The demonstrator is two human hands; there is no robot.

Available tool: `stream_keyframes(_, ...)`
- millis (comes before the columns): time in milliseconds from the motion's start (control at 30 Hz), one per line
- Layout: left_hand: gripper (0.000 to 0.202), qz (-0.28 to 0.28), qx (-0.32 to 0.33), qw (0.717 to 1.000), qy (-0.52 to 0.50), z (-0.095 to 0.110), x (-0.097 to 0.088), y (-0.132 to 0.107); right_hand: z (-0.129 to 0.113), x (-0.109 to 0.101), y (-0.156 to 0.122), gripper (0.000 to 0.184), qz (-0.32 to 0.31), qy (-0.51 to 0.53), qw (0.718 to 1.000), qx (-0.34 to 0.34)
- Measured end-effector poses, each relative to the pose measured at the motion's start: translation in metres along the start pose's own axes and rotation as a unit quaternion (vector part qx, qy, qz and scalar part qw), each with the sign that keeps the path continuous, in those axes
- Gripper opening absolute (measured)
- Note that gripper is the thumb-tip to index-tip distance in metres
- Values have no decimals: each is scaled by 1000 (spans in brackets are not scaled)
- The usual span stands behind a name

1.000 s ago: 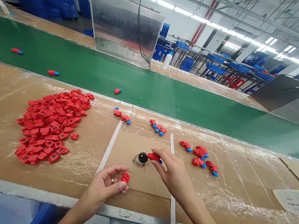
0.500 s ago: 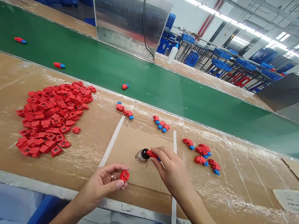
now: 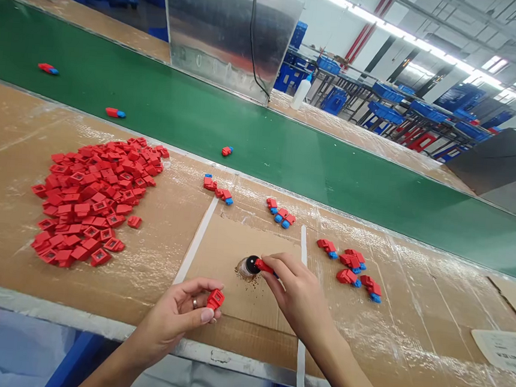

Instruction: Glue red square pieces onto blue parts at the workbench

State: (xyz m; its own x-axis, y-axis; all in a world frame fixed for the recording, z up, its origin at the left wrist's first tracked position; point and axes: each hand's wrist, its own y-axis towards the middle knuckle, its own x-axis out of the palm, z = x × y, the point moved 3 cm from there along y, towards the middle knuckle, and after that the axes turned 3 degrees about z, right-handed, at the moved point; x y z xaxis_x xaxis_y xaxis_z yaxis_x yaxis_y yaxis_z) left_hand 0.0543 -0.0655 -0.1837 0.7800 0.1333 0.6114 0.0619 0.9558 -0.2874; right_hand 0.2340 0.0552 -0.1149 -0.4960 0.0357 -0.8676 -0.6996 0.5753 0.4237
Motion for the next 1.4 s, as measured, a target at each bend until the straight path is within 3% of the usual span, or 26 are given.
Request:
stream_keyframes(200,34,1,0,1000,-9,0,-1,-1,-2,1,1,17,-8,5,1000,1)
stream_keyframes(467,36,8,1,1000,-11,0,0,0,-4,-14,7,17,31,-1,1000,3)
stream_keyframes(667,41,37,13,999,25,0,2,0,-4,-13,7,18,27,12,999,28)
stream_keyframes(967,34,29,19,998,46,-2,7,-2,-6,-11,3,18,24,12,999,42)
stream_keyframes(1200,32,25,25,996,81,3,12,-4,-33,-21,-1,15,44,121,989,76)
stream_keyframes(1400,35,23,15,996,90,3,11,-3,-55,-5,-13,18,31,185,977,104)
